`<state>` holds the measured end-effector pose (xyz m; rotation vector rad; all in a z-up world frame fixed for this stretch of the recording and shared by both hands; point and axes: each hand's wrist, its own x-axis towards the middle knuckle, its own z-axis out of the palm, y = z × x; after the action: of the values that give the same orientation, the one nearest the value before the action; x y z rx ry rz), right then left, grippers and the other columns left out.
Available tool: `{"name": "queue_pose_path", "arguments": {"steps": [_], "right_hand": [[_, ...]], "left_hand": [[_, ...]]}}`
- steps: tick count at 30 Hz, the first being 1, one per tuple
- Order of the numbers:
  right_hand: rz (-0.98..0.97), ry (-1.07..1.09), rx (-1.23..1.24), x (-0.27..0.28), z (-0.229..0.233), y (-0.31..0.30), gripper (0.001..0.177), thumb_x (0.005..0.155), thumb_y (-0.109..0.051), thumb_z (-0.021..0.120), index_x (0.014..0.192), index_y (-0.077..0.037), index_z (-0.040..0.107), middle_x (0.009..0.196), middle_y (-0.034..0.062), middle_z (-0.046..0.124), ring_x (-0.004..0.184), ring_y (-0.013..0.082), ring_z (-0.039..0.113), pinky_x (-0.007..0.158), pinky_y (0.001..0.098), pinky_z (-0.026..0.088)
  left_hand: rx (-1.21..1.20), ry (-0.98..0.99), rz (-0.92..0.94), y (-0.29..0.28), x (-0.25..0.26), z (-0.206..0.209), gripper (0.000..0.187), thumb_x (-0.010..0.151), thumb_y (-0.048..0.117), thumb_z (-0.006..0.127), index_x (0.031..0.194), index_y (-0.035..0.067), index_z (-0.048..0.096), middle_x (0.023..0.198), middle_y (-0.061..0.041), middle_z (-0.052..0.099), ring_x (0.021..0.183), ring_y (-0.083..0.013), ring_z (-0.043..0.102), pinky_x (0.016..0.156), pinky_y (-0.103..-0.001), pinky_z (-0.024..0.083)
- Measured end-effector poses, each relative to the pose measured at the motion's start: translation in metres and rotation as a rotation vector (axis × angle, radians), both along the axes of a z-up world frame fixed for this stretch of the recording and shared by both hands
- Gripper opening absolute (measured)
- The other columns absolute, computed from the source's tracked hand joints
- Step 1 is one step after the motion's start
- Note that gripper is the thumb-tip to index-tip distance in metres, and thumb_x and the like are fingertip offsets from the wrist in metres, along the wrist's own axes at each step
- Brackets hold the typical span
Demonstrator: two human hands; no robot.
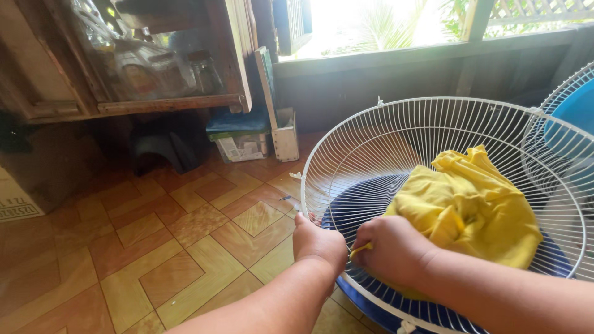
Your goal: The person wets a yellow cloth in a blue basin and wipes the metal fan cage and the blue fan blades. The person repeatedly dips the cloth in water and wrings it out while cleaning the fan components.
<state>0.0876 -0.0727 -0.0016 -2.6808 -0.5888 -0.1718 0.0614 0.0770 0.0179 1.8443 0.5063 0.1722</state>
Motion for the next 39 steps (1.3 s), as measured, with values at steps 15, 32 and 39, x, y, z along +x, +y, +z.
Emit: {"name": "queue_pose_path", "arguments": {"steps": [15, 32, 39], "right_hand": [[-0.233, 0.145, -0.139, 0.025, 0.019, -0.005, 0.025, 0.080, -0.034, 0.082, 0.093, -0.014, 0.076, 0.098, 0.0107, 0.076, 0.099, 0.0281, 0.074, 0.093, 0.0364, 0.057], [-0.119, -0.108, -0.151, 0.035, 0.005, -0.029, 0.012, 0.083, -0.024, 0.076, 0.090, -0.015, 0.077, 0.104, 0.0079, 0.066, 0.102, 0.0309, 0.067, 0.095, 0.0390, 0.052], [0.028, 0.109, -0.064, 0.001, 0.018, -0.030, 0.028, 0.071, -0.009, 0.076, 0.097, -0.019, 0.082, 0.105, 0.0039, 0.066, 0.106, 0.0252, 0.066, 0.095, 0.0321, 0.053]], "left_hand": [[0.020, 0.060, -0.028, -0.003, -0.005, 0.001, 0.073, 0.084, 0.001, 0.054, 0.152, 0.006, 0.029, 0.145, -0.020, 0.053, 0.136, -0.0332, 0.054, 0.113, -0.036, 0.044], [-0.007, 0.021, -0.031, -0.012, 0.011, -0.027, 0.069, 0.083, 0.000, 0.050, 0.149, 0.003, 0.029, 0.151, -0.020, 0.046, 0.142, -0.0324, 0.047, 0.117, -0.034, 0.038], [-0.374, 0.067, 0.065, -0.004, 0.014, 0.000, 0.046, 0.083, 0.007, 0.055, 0.128, 0.000, 0.054, 0.121, -0.019, 0.069, 0.109, -0.0311, 0.069, 0.094, -0.040, 0.053]]}}
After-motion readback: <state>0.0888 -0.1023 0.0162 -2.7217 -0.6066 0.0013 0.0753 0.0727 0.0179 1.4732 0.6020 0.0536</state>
